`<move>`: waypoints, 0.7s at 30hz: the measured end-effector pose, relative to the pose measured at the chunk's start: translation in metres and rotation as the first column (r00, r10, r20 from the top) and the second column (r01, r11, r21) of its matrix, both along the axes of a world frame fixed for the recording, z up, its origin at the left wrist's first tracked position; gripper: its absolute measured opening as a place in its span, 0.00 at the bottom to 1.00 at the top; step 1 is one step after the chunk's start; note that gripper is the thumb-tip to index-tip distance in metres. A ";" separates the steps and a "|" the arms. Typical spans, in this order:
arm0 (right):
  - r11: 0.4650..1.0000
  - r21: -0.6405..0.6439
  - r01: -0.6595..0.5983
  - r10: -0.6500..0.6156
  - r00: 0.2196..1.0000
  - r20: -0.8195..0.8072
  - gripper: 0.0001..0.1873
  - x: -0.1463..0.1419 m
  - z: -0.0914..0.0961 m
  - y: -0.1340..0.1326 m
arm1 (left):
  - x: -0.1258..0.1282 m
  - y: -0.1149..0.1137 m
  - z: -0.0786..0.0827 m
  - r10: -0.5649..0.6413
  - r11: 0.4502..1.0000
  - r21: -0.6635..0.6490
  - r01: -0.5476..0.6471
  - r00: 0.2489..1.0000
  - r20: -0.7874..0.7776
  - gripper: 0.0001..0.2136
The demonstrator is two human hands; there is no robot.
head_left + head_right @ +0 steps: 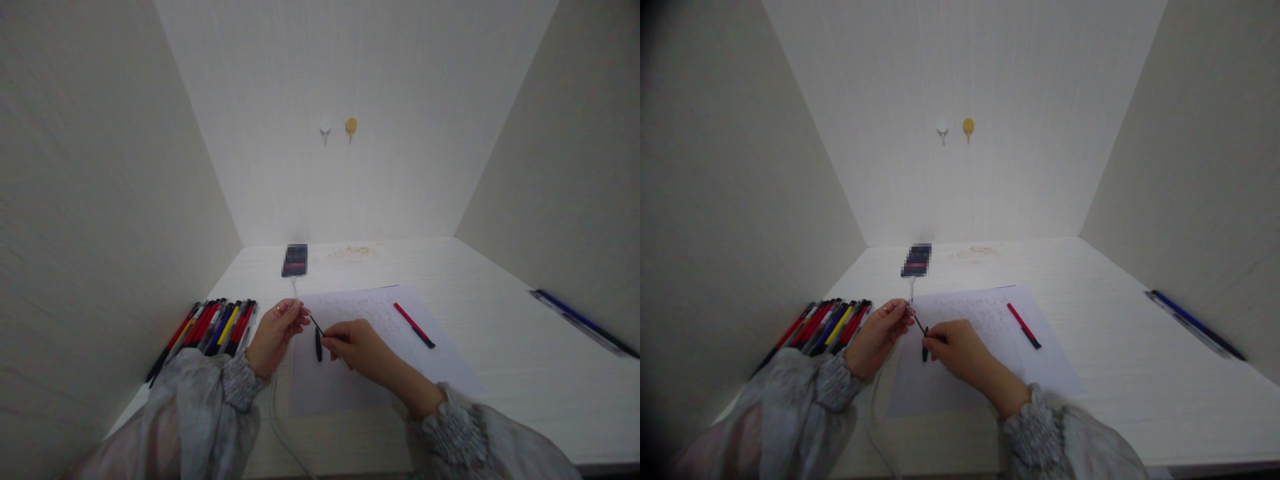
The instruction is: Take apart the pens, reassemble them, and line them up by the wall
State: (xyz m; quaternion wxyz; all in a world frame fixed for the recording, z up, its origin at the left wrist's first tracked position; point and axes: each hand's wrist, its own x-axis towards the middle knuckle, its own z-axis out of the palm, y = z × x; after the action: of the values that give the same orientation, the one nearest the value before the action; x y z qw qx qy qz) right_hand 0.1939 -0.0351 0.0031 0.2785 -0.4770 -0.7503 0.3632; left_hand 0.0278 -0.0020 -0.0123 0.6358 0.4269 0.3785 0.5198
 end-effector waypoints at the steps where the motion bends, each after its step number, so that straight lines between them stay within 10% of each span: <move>1: 1.000 -0.002 -0.004 0.004 1.000 -0.002 0.13 0.000 0.000 0.000 | 0.000 0.000 0.000 -0.004 1.000 0.002 0.004 1.000 -0.001 0.07; 21: 0.989 -0.140 0.053 -0.082 0.975 -0.209 0.06 -0.003 -0.008 0.002 | 0.004 -0.011 0.003 -0.109 0.967 0.181 0.180 0.933 -0.344 0.07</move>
State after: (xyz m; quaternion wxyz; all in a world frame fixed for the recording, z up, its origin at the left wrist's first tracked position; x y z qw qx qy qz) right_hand 0.1908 -0.0336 -0.0046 0.3374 -0.4779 -0.6734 0.4520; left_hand 0.0317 -0.0134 -0.0098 0.5514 0.5994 0.3904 0.4292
